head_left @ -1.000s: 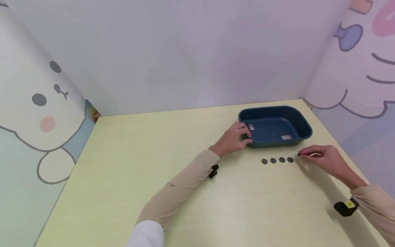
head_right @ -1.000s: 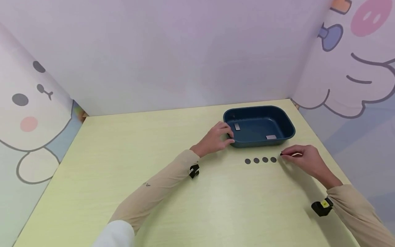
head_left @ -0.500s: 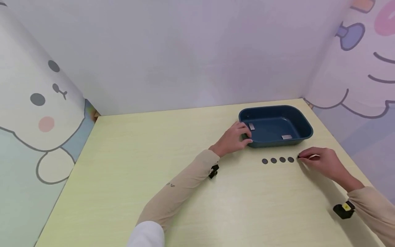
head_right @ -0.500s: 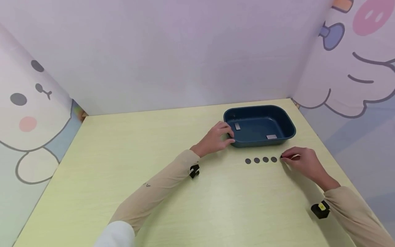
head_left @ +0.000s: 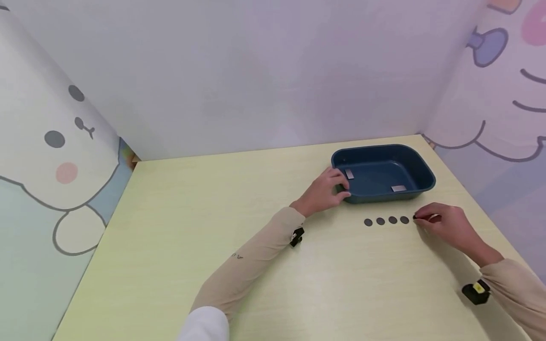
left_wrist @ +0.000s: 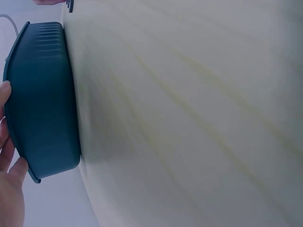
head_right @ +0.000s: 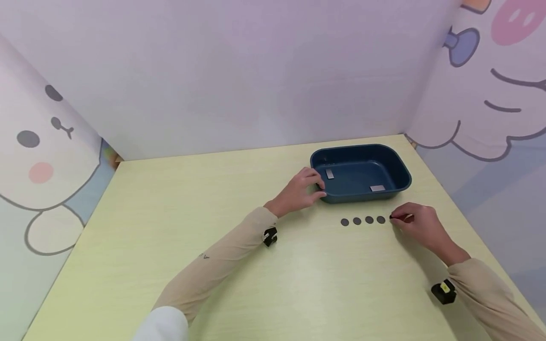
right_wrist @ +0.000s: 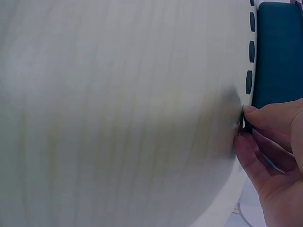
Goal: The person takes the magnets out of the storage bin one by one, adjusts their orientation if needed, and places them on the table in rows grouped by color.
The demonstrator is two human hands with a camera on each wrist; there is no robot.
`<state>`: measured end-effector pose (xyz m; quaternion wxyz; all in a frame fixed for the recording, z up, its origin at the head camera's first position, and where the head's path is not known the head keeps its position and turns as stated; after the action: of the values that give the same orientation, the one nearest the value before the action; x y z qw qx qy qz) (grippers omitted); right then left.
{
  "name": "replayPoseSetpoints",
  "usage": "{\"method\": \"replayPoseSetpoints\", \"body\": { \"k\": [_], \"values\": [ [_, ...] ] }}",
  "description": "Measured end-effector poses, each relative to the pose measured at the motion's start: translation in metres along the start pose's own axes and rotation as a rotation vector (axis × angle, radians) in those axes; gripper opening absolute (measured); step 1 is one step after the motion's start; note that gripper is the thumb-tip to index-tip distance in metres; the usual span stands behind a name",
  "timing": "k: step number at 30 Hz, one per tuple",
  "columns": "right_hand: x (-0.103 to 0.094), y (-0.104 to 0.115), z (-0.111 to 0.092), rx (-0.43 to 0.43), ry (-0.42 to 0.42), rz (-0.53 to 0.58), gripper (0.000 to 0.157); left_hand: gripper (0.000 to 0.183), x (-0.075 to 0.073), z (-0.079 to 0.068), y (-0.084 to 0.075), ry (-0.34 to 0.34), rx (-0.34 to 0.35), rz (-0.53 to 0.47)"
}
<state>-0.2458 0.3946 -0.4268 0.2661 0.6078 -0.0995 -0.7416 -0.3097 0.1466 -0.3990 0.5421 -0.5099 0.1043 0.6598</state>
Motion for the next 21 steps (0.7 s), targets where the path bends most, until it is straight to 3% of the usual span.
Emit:
{"method": "replayPoseSetpoints", "body": {
  "k": [9,21],
  "values": [
    [-0.0007,0.0019,-0.0004,-0.039,-0.039,-0.033,0.016,0.01,-0.0022,0.0007,-0.0004,0.007,-0.005,-0.006],
    [-0.0062,0.0013,0.0,0.019,-0.046,0.006,0.014,0.01,-0.0013,0.0007,-0.0009,0.016,-0.013,-0.013]
  ]
}}
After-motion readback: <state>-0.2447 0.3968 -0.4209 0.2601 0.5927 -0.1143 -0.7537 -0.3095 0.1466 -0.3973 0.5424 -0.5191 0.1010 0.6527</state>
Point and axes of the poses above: each hand's wrist, its own z-axis towards the middle knuckle, its own x-axis out of the palm, y = z × x, the point moved 9 cm from there along z, towards the middle knuckle, and after that the axes turned 5 degrees about x, right-handed, at the moved point
